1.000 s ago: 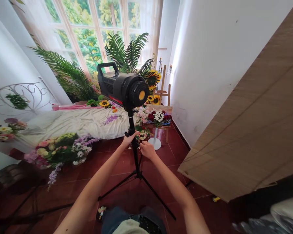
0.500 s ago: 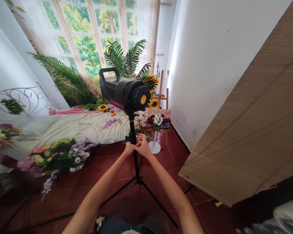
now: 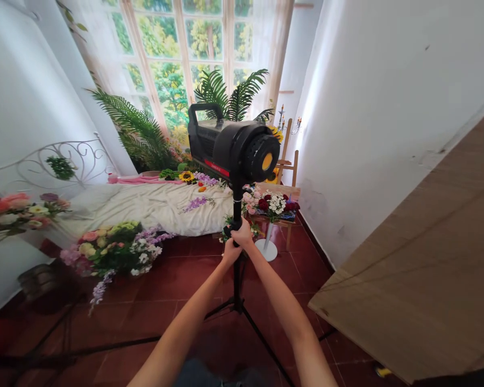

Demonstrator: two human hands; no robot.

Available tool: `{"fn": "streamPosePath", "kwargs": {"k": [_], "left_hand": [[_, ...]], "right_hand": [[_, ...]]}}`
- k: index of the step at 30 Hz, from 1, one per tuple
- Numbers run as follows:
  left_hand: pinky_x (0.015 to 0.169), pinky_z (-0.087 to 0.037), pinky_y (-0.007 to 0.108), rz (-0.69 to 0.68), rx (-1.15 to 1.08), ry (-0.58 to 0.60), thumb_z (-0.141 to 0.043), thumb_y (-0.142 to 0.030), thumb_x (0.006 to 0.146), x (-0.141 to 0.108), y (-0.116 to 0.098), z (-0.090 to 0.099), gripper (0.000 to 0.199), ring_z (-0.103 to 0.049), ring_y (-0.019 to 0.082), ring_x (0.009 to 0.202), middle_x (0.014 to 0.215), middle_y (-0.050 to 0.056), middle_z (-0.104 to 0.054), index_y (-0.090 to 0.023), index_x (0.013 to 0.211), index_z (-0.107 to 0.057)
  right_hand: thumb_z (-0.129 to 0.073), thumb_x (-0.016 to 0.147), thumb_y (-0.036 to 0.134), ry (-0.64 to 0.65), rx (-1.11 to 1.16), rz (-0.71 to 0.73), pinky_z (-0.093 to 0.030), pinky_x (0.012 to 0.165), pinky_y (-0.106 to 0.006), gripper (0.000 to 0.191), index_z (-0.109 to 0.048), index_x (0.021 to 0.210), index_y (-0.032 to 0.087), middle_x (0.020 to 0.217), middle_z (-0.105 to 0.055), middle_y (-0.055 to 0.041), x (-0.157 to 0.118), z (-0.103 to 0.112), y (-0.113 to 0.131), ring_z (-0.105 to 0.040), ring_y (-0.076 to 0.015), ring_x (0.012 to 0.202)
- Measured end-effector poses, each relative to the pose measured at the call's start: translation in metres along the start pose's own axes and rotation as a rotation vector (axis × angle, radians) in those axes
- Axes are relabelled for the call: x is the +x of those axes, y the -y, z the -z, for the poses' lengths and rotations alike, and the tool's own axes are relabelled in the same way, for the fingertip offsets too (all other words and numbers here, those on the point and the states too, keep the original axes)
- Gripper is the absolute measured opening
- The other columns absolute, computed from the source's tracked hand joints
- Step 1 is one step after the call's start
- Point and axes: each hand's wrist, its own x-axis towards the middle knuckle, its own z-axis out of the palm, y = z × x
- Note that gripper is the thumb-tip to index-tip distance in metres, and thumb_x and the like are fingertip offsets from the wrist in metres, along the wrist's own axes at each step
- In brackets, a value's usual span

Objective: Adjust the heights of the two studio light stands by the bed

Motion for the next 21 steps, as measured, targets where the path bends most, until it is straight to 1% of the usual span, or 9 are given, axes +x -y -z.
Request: {"fn": "streamPosePath", "kwargs": {"k": [2,6,9,12,14,17,21], "left_hand": [[0.063,-0.046,0.026,-0.027,0.012,-0.004,-0.062,-0.028,0.066,-0.001,-0.002,0.001,0.018,-0.060,0.017,0.066,0.065,0.003,-0.065,-0.013,0.075,-0.064],[0.062,-0.045,0.025,-0.052,0.011,-0.007,-0.061,-0.039,0.069,-0.003,-0.008,0.003,0.026,-0.057,0.014,0.063,0.066,0.002,-0.063,-0.015,0.077,-0.064],[0.063,-0.045,0.025,-0.059,0.013,-0.021,-0.059,-0.042,0.070,-0.005,-0.012,0.004,0.028,-0.057,0.014,0.064,0.069,0.003,-0.063,-0.016,0.077,-0.064],[0.060,-0.044,0.024,-0.051,0.016,-0.023,-0.058,-0.045,0.070,-0.005,-0.014,0.004,0.030,-0.055,0.013,0.061,0.066,0.002,-0.061,-0.016,0.075,-0.064],[0.058,-0.043,0.024,-0.031,0.019,-0.022,-0.060,-0.046,0.068,-0.003,-0.015,0.003,0.031,-0.054,0.012,0.057,0.062,0.001,-0.060,-0.016,0.072,-0.064],[0.054,-0.042,0.023,0.037,0.010,-0.028,-0.063,-0.048,0.064,0.001,-0.015,0.000,0.033,-0.054,0.012,0.052,0.055,0.001,-0.059,-0.015,0.064,-0.062],[0.049,-0.041,0.022,0.145,-0.002,-0.055,-0.064,-0.047,0.063,0.005,-0.016,-0.006,0.033,-0.053,0.012,0.046,0.046,0.000,-0.056,-0.015,0.055,-0.060]], "right_hand": [[-0.055,0.053,0.019,0.029,0.016,0.037,-0.043,0.055,-0.023,0.016,-0.048,0.067,0.018,0.063,-0.052,0.0014,0.013,0.005,0.015,-0.048,-0.0112,0.057],[-0.057,0.056,0.021,0.138,0.085,0.106,-0.043,0.051,-0.022,0.014,-0.048,0.067,0.018,0.059,-0.051,0.0027,0.040,0.018,0.054,-0.048,-0.0099,0.053],[-0.060,0.058,0.025,0.199,0.130,0.114,-0.043,0.047,-0.022,0.017,-0.047,0.067,0.019,0.055,-0.050,0.0043,0.055,0.025,0.085,-0.047,-0.0090,0.048],[-0.063,0.058,0.029,0.246,0.181,0.106,-0.041,0.043,-0.021,0.023,-0.045,0.069,0.019,0.053,-0.048,0.0059,0.062,0.030,0.106,-0.046,-0.0080,0.044],[-0.064,0.058,0.031,0.287,0.214,0.086,-0.040,0.041,-0.020,0.025,-0.044,0.068,0.020,0.051,-0.047,0.0068,0.062,0.031,0.112,-0.045,-0.0076,0.043],[-0.065,0.056,0.031,0.333,0.255,0.071,-0.039,0.040,-0.020,0.027,-0.042,0.067,0.021,0.049,-0.044,0.0082,0.058,0.032,0.111,-0.044,-0.0074,0.041],[-0.065,0.055,0.029,0.320,0.233,0.100,-0.039,0.041,-0.021,0.027,-0.043,0.065,0.020,0.050,-0.044,0.0076,0.056,0.033,0.103,-0.045,-0.0078,0.043]]}}
